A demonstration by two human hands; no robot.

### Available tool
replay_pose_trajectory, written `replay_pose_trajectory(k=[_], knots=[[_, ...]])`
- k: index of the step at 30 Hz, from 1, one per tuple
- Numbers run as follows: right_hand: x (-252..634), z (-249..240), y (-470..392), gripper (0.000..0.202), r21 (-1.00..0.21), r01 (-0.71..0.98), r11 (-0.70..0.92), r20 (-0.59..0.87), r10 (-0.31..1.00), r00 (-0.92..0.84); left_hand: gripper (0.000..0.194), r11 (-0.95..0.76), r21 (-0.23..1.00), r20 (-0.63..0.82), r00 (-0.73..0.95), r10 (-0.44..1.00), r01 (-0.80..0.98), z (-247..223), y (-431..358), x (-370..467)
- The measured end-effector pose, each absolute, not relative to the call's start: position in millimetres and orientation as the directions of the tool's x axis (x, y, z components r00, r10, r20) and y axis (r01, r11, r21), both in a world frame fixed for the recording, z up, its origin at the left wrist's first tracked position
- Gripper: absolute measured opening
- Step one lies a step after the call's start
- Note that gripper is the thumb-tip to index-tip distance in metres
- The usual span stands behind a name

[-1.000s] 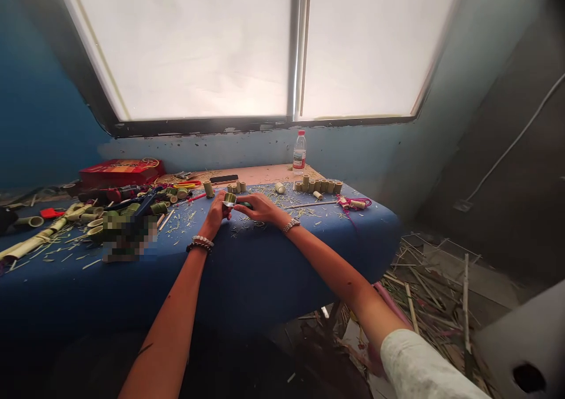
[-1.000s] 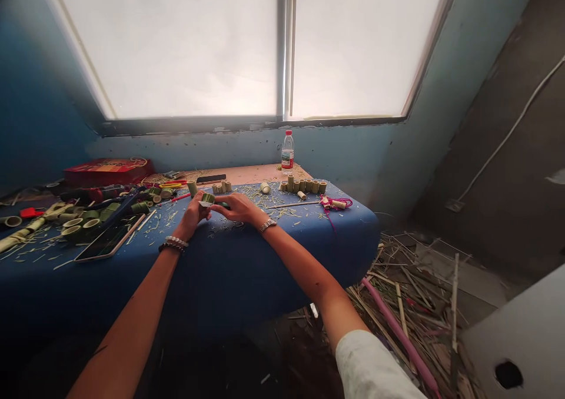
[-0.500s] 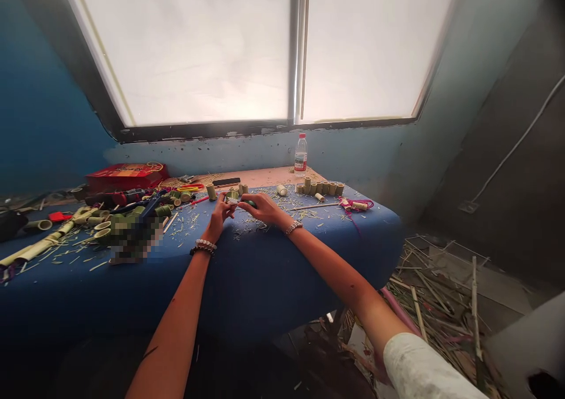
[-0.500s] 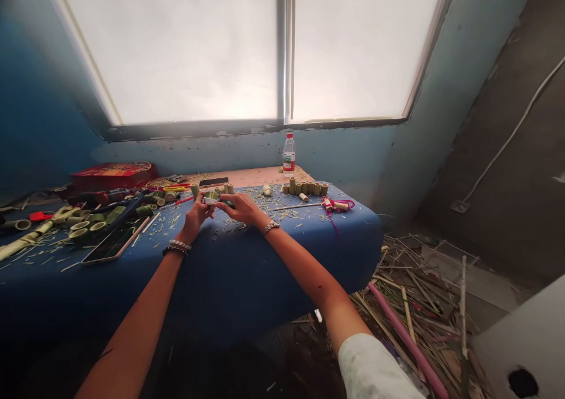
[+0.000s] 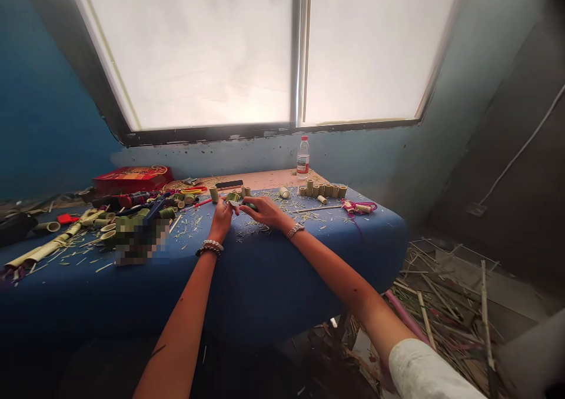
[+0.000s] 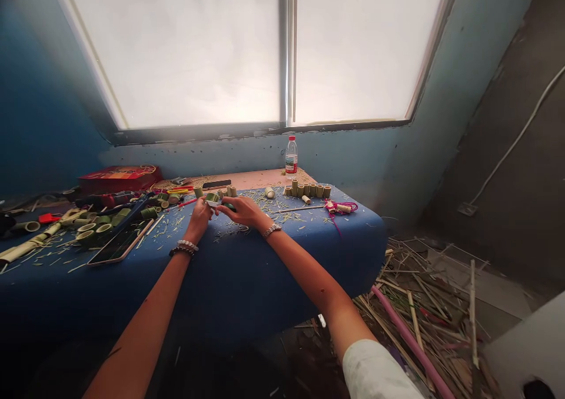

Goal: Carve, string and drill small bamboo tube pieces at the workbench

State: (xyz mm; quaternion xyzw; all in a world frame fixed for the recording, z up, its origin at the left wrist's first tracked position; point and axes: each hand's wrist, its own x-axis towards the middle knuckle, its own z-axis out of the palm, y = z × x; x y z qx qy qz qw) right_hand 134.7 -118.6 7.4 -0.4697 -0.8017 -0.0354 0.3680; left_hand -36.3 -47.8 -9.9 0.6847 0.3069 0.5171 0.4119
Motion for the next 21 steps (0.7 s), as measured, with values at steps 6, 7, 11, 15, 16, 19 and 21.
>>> replay_pose_trajectory(k=[6, 7, 11, 15, 16, 19, 21], knots=[[135.0, 5.8, -117.2, 0.031, -0.263, 0.778, 0.57, 0.64, 0.707, -0.302, 0.045, -0.452, 0.891, 0.422, 0.311, 0.852, 0.03, -9.6, -50.4, -34.4], [135.2, 5.7, -117.6, 0.032, -0.263, 0.772, 0.579, 0.644, 0.701, -0.306, 0.045, -0.434, 0.901, 0.405, 0.31, 0.86, 0.027, -8.7, -51.3, -34.0], [135.6, 6.3, -120.3, 0.035, -0.273, 0.753, 0.599, 0.651, 0.691, -0.314, 0.045, -0.392, 0.919, 0.355, 0.37, 0.859, 0.029, -5.1, -55.5, -34.2], [135.8, 8.7, -122.0, 0.037, -0.26, 0.746, 0.613, 0.645, 0.685, -0.338, 0.039, -0.404, 0.914, 0.353, 0.405, 0.843, 0.045, -2.4, -61.0, -36.6], [136.0, 9.8, -121.9, 0.037, -0.253, 0.745, 0.617, 0.638, 0.685, -0.351, 0.038, -0.407, 0.912, 0.354, 0.404, 0.844, 0.051, -1.9, -62.4, -37.0], [136.0, 14.2, -120.9, 0.037, -0.215, 0.756, 0.618, 0.617, 0.687, -0.385, 0.036, -0.412, 0.909, 0.353, 0.4, 0.846, 0.069, -0.5, -65.3, -36.7], [134.8, 16.9, -120.6, 0.035, -0.182, 0.783, 0.594, 0.608, 0.694, -0.385, 0.037, -0.411, 0.907, 0.35, 0.382, 0.855, 0.089, 0.6, -65.7, -36.1]])
